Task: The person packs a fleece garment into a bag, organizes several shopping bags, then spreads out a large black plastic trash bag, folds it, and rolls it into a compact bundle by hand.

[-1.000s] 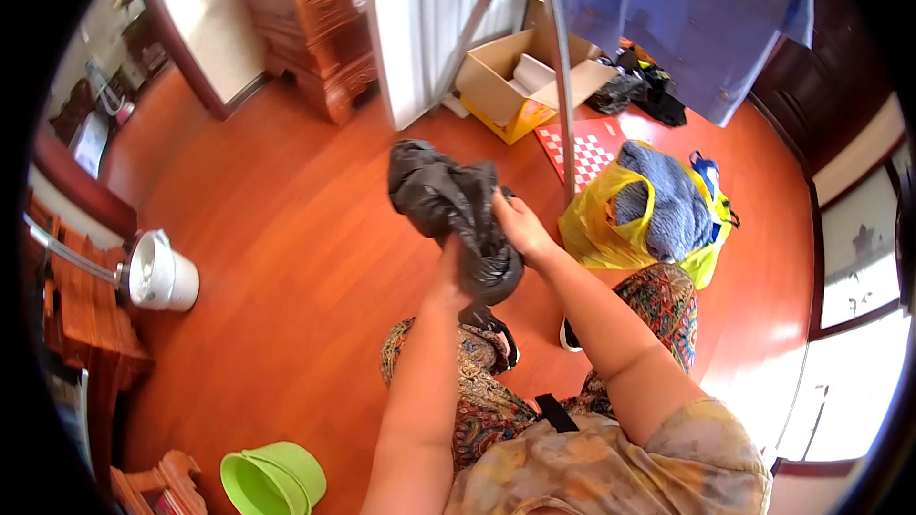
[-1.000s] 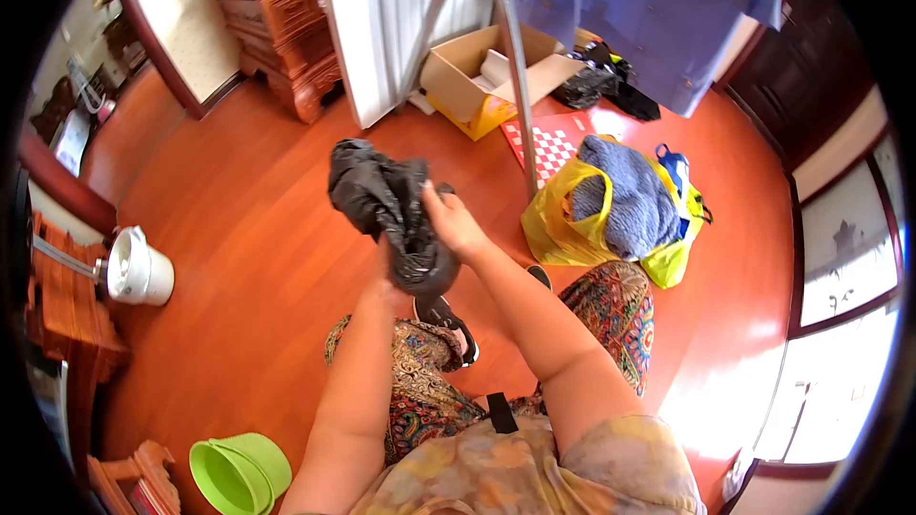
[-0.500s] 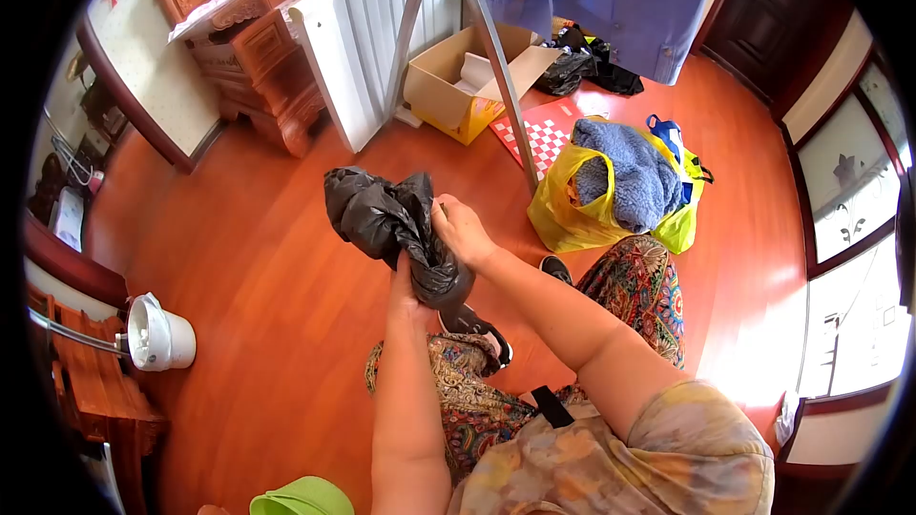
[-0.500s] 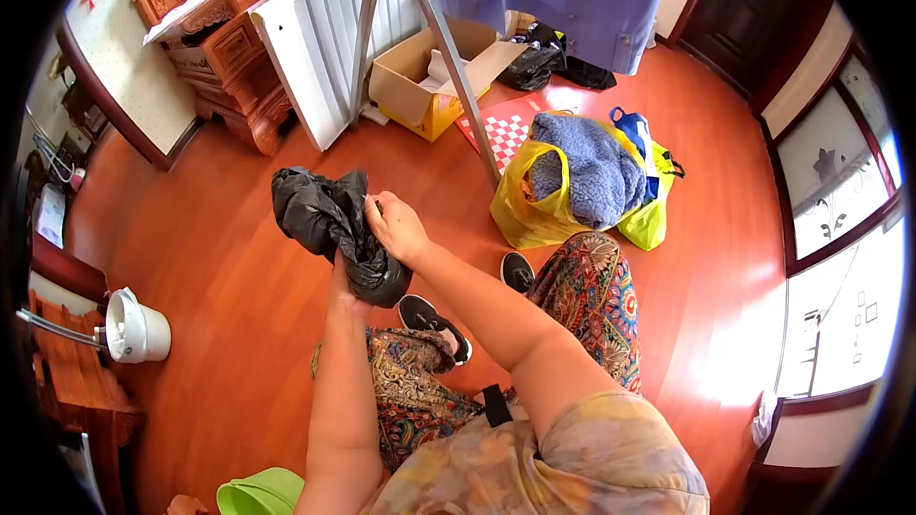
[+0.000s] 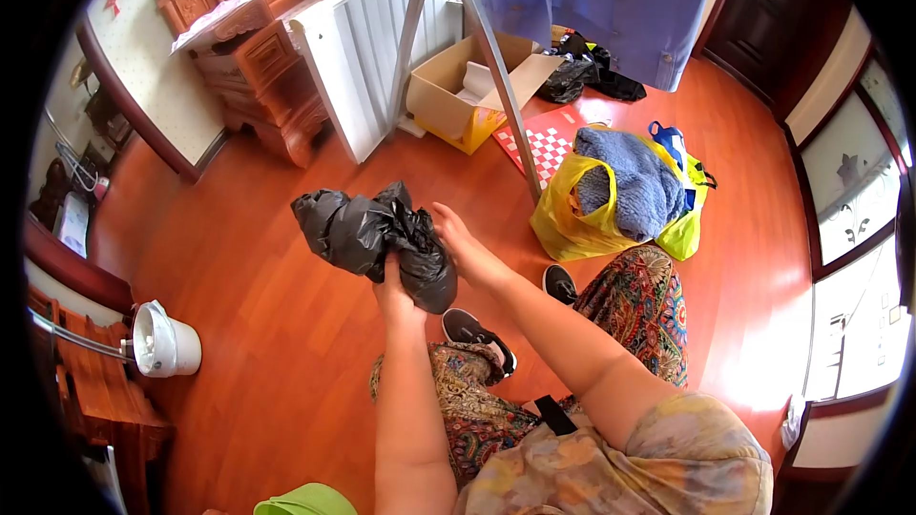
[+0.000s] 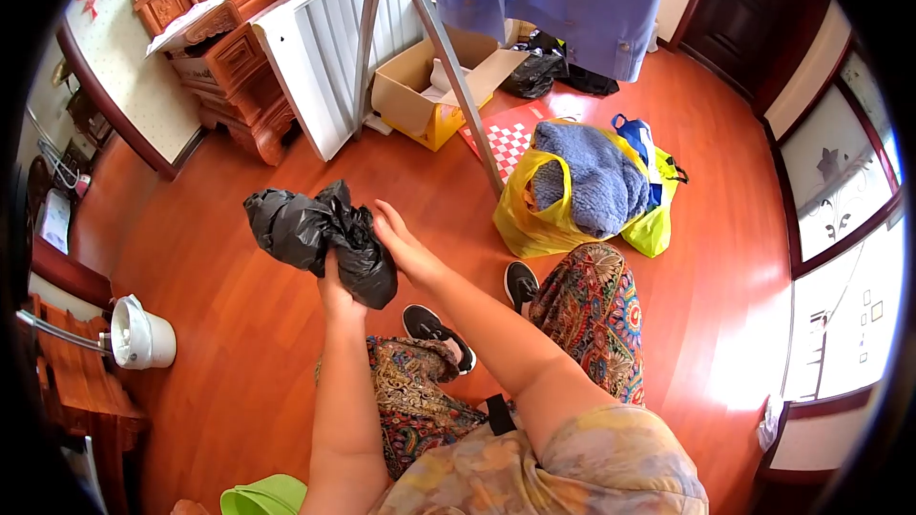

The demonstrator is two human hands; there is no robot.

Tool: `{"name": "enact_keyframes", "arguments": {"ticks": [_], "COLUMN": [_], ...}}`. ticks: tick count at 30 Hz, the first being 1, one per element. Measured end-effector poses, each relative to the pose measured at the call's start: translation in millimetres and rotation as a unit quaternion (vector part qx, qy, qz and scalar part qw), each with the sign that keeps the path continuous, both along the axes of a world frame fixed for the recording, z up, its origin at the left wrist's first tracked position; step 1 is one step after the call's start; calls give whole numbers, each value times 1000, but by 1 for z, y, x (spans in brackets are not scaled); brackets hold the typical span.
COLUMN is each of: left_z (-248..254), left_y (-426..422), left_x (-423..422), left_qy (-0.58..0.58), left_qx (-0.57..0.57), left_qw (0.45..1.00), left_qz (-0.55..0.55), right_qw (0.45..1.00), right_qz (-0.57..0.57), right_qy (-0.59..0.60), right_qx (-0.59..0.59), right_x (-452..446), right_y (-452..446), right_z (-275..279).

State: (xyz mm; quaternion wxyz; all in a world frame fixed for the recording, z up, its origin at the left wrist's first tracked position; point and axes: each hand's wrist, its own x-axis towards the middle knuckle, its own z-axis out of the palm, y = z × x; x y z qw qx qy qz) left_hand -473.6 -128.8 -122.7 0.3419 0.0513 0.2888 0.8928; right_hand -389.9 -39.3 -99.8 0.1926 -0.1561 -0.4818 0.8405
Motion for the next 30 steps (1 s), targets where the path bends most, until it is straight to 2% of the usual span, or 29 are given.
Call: {"name": "enact_keyframes", "arguments": {"ticks": [1, 4, 6, 8, 10, 13, 16, 19, 20, 22, 23, 25, 26, 28, 29, 30], "left_z": [1, 8, 9, 0, 0, 0, 8, 4, 8, 11, 8, 5, 4, 24, 21, 20], "left_y": [0, 2, 4, 3, 3, 4, 5, 0, -2, -4, -2, 2, 1, -4, -5, -5], "left_x": [1, 8, 13, 13, 13, 12, 13, 8, 8, 2, 0, -1, -1, 4, 2, -2], "left_qy": [-6, 9, 27, -30, -51, -59, -44, 8, -7, -55, -55, 30, 30, 224, 223, 299], "left_qx": [-28, -46, -75, -31, -62, -37, -128, -94, -96, -207, -207, -306, -305, -302, -302, -299], "left_qw": [999, 998, 996, 997, 994, 991, 983, 976, 972, 957, 958, 951, 951, 911, 911, 890], "left_qz": [22, 33, 41, -66, -78, -116, -121, -195, -216, -195, -193, 37, 38, 170, 172, 170], "right_qw": [1000, 965, 976, 969, 971, 977, 974, 982, 984, 983, 982, 979, 979, 981, 984, 985], "right_qz": [4, 61, 65, 100, 96, 48, -55, -106, -125, -174, -184, -194, -193, -168, -150, -147], "right_qy": [0, 60, 33, -7, -22, -26, -14, -49, -53, -29, -29, -52, -52, -73, -74, -74], "right_qx": [0, 246, 207, 228, 219, 206, 220, 149, 112, 47, 44, 40, 41, 63, 58, 59], "right_x": [6, 23, 28, 27, 27, 25, 22, 22, 22, 22, 24, 31, 35, 42, 45, 49], "right_y": [-4, -12, -9, -4, -6, -10, -12, -1, 2, 8, 13, 18, 21, 26, 30, 31], "right_z": [-3, 0, 3, 2, 11, 16, 11, -2, -4, -3, -1, 6, 6, 7, 3, 6]}}
